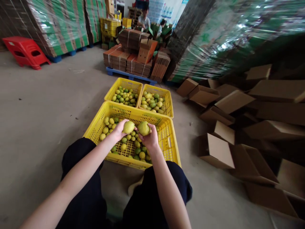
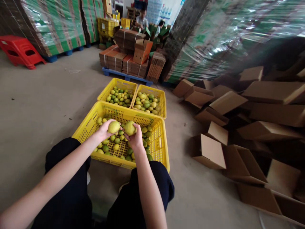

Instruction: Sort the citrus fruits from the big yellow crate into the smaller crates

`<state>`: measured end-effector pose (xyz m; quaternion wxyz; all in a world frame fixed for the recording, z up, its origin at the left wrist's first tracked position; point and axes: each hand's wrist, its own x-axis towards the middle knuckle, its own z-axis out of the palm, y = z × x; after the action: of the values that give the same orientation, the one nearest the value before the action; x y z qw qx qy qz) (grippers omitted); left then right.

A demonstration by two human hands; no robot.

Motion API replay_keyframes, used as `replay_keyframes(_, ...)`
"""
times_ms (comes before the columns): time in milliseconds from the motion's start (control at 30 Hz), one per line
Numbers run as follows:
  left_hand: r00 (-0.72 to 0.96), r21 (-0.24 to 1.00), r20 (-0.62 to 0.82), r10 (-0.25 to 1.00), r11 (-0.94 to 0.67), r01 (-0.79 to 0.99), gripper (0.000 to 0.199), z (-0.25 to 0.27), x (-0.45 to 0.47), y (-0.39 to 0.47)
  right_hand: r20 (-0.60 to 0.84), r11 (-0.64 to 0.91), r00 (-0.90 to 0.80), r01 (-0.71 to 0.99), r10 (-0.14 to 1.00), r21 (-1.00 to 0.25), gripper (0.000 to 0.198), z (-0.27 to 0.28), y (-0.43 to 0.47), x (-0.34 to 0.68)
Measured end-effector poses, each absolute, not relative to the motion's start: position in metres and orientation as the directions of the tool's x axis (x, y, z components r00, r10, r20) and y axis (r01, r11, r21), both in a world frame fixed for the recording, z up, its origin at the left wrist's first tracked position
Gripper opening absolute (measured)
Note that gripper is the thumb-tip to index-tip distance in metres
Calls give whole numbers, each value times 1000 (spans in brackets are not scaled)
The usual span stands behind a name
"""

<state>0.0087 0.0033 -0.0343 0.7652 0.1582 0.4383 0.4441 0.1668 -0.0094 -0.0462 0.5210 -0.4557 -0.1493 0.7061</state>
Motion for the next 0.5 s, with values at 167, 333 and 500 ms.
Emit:
replay_keyframes(167, 329, 487, -551, 767, 616, -620, 34, -25, 4, 3, -375, -381, -151, -632, 915, -675, 28, -43, -13, 166)
replay_keyframes(333, 323, 352, -616, 719, 618, -703, 39, -16, 7, 0, -426, -490, -254, -569, 868, -660, 41, -45, -12, 162)
replay_keyframes(500, 346, 359, -582, 736, 614, -703, 35, -16, 8, -1, -466, -589, -360, -497, 808, -637, 51, -48, -12, 166)
